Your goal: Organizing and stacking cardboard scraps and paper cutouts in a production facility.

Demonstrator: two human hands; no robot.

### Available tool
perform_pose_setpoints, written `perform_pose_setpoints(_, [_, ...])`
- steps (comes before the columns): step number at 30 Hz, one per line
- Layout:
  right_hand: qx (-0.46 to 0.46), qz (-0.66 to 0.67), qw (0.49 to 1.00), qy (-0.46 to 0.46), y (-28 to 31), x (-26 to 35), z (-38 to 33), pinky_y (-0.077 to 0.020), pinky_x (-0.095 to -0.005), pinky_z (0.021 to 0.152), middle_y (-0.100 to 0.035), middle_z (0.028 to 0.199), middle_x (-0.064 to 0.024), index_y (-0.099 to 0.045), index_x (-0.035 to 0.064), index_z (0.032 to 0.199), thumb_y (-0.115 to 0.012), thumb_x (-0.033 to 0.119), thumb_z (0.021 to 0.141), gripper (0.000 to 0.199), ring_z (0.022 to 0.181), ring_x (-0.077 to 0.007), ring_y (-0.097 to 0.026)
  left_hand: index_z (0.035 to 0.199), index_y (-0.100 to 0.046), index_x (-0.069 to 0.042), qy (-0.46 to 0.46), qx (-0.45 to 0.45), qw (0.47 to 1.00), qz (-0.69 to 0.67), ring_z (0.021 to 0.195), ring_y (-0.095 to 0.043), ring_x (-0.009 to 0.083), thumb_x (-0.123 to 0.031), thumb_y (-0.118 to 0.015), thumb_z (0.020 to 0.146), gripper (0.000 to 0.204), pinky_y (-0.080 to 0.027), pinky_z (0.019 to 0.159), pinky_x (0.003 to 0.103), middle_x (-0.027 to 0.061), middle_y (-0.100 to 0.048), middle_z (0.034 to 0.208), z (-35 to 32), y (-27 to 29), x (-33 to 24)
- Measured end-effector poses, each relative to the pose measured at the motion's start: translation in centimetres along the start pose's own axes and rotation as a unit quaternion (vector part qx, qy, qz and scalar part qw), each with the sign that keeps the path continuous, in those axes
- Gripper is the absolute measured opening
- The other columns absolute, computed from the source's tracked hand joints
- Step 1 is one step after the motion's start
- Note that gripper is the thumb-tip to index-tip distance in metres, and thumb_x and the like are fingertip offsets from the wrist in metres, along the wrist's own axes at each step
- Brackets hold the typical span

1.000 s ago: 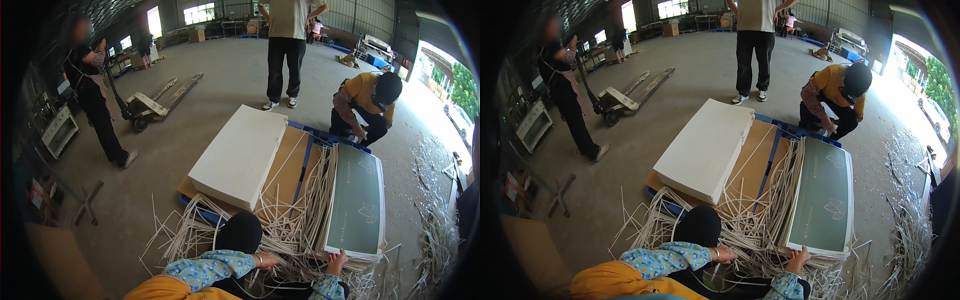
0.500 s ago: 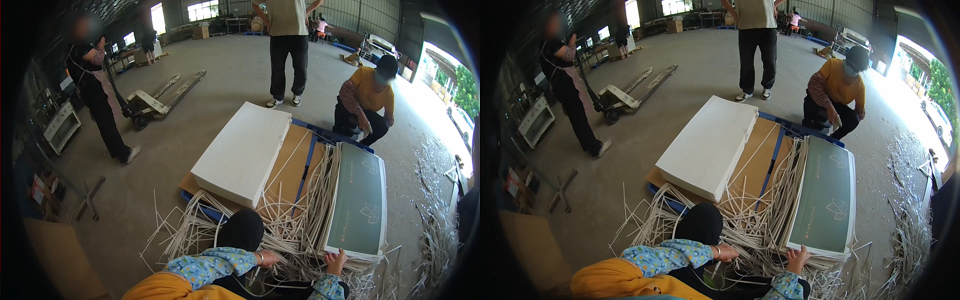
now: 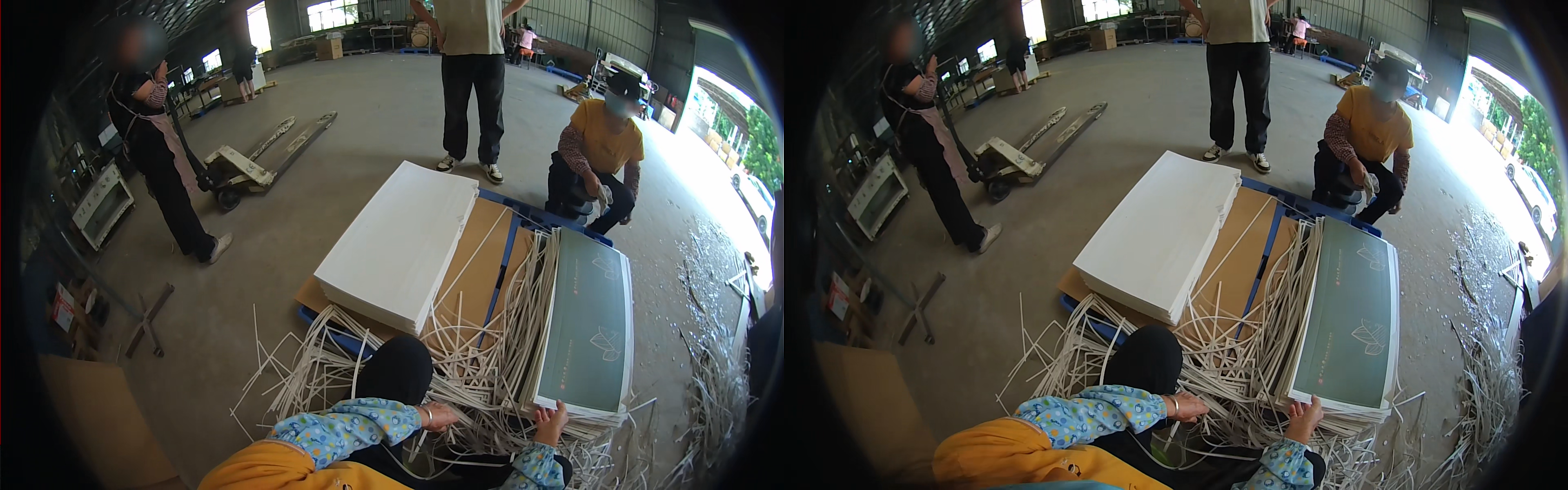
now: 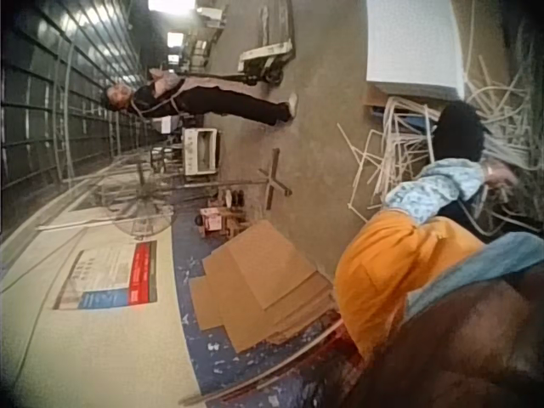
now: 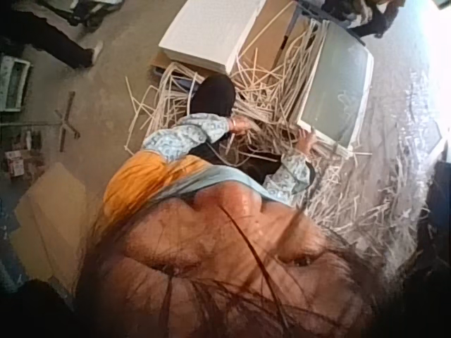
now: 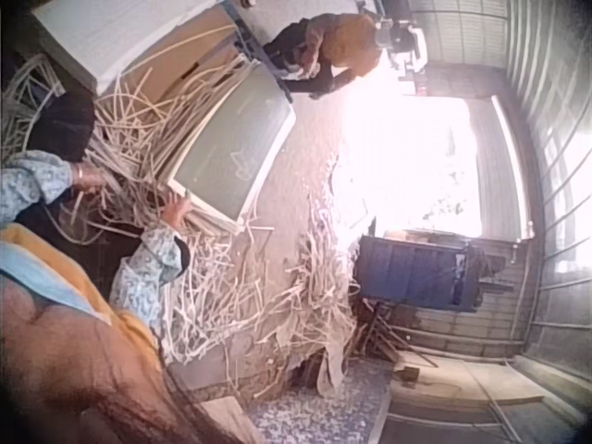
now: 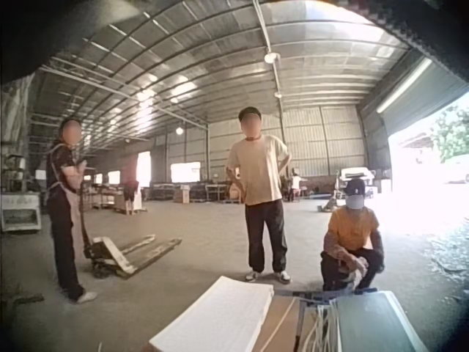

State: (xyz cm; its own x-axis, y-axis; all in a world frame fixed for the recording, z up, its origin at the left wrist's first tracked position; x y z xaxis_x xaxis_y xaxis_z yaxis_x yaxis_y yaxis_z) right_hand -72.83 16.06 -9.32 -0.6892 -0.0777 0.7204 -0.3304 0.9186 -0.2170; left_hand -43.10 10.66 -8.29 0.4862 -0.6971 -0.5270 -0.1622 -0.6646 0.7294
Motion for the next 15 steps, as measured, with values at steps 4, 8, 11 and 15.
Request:
perform_pose_setpoints(4, [-0.019, -0.008, 1.000, 0.009, 0.3, 0.0, 0.1, -0.0436, -0.0314, 0.055, -0.049, 0.100, -0.0094, -0.044, 0.0089, 0.110, -0.055, 0.029, 0.079, 0.039, 0.080, -0.0239, -0.056, 0.097, -0.053, -0.008, -0.003, -0.014, 1.000, -0.004, 0.095, -0.055, 0.0317, -0.017, -0.062, 0.073, 0.027, -0.044, 0.076, 0.044, 0.0115, -0.057, 0.097, 0.0, 0.1, -0.2])
perform_pose_setpoints(8, [-0.002, -0.017, 1.000, 0.011, -0.1, 0.2, -0.5, -0.0435, -0.0294, 0.053, -0.049, 0.098, -0.0088, -0.044, 0.0086, 0.109, -0.055, 0.030, 0.079, 0.038, 0.076, -0.0227, -0.057, 0.095, -0.053, -0.007, 0.002, -0.013, 1.000, -0.012, 0.094, -0.055, 0.0319, -0.017, -0.063, 0.073, 0.026, -0.044, 0.076, 0.044, 0.0118, -0.057, 0.096, 0.0, 0.0, 0.1])
perform_pose_setpoints(11, [0.002, -0.018, 1.000, 0.022, -0.6, 0.4, -1.3, -0.0429, -0.0275, 0.050, -0.051, 0.095, -0.0079, -0.044, 0.0083, 0.108, -0.054, 0.029, 0.079, 0.038, 0.073, -0.0220, -0.057, 0.094, -0.053, -0.007, -0.002, -0.011, 1.000, -0.011, 0.092, -0.056, 0.0319, -0.017, -0.062, 0.073, 0.025, -0.044, 0.074, 0.044, 0.0121, -0.057, 0.094, 0.2, -0.4, 0.4])
perform_pose_setpoints(15, [-0.019, -0.030, 0.999, 0.036, -0.6, 0.5, -1.6, -0.0416, -0.0267, 0.049, -0.052, 0.092, -0.0069, -0.045, 0.0081, 0.108, -0.053, 0.029, 0.080, 0.036, 0.073, -0.0208, -0.058, 0.092, -0.053, -0.008, -0.010, -0.020, 1.000, -0.007, 0.091, -0.056, 0.0316, -0.018, -0.062, 0.072, 0.024, -0.044, 0.074, 0.044, 0.0120, -0.057, 0.093, 0.0, -0.1, 0.2])
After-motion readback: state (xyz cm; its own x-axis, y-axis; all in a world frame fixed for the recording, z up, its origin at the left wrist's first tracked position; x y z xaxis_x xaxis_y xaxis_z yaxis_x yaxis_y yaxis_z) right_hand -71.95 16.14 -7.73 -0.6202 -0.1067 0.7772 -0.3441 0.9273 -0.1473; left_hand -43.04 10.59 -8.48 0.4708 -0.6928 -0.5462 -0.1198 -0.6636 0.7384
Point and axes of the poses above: each hand's wrist, its own z-axis towards the middle knuckle, its own y-axis out of the back of the hand, x = y × z, the point moved 4 cm from there along z, towards the middle knuckle
